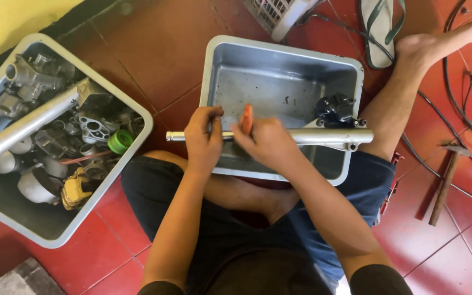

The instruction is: Disassembling and cleaning a motorcycle front fork assembly using various hand tools.

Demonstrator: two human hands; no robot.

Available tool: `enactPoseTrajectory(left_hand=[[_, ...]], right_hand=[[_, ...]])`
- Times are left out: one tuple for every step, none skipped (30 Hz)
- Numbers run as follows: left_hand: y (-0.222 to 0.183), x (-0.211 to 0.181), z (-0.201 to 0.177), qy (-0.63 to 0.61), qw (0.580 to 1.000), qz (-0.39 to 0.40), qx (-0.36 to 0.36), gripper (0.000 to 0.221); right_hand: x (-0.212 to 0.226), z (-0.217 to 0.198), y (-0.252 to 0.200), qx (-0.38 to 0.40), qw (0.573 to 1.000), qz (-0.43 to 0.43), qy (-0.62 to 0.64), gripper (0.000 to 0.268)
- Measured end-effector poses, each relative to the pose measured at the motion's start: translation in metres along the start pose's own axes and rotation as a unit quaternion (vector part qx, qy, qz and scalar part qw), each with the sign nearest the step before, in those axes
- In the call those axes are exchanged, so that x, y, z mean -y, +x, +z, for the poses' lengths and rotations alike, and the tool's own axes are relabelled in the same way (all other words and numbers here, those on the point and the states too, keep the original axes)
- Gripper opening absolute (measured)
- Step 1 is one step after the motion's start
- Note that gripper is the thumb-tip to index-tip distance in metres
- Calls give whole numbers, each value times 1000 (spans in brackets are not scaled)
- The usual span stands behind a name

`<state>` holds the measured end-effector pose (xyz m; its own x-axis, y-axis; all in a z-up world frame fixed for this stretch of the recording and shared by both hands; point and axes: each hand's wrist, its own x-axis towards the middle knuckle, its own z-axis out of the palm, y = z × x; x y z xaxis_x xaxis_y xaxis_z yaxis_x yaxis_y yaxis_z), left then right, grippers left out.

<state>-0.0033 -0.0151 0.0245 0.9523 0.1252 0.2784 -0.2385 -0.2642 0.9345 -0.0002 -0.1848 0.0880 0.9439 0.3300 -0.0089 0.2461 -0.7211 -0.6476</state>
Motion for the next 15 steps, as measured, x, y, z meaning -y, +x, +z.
enactPoseTrajectory(left_hand=[[1,-2,2,1,1000,0,0,18],[1,-4,5,58,997,39,13,15],[2,-7,8,114,990,78,25,12],[2,-5,11,111,990,81,27,12],[2,-3,14,190,973,123,37,8],[1,-2,16,272,948,161,46,8],[-2,2,20,272,948,161,46,8],[-3,7,23,317,929,184,39,11],[-5,11,27,362,909,207,32,19],[-5,14,28,360,908,210,35,19],[-5,17,29,369,902,221,30,23],[-5,20,32,375,897,231,25,30],[-7,16,31,372,898,233,29,30],[-6,13,30,369,900,233,28,32],[-4,9,29,366,901,232,28,34]], right_hand=[[-5,1,0,0,1000,0,1,48],[-11,2,-1,-69,997,-22,-26,49],[-16,3,-3,-138,988,-43,-54,51],[-24,2,-5,-141,987,-41,-57,51],[-31,1,-8,-174,980,-22,-94,49],[-38,1,-10,-203,971,-4,-128,47],[-35,-6,-16,-203,971,-4,-127,47],[-32,-11,-22,-157,982,-23,-104,44],[-29,-16,-28,-110,990,-42,-81,42],[-44,-20,-26,-114,989,-38,-81,42],[-59,-23,-24,-155,977,-22,-148,42],[-75,-27,-24,-195,957,-4,-216,43],[-68,-24,-26,-197,956,1,-218,43],[-62,-22,-24,-214,948,-21,-236,41],[-55,-19,-21,-231,938,-43,-254,39]])
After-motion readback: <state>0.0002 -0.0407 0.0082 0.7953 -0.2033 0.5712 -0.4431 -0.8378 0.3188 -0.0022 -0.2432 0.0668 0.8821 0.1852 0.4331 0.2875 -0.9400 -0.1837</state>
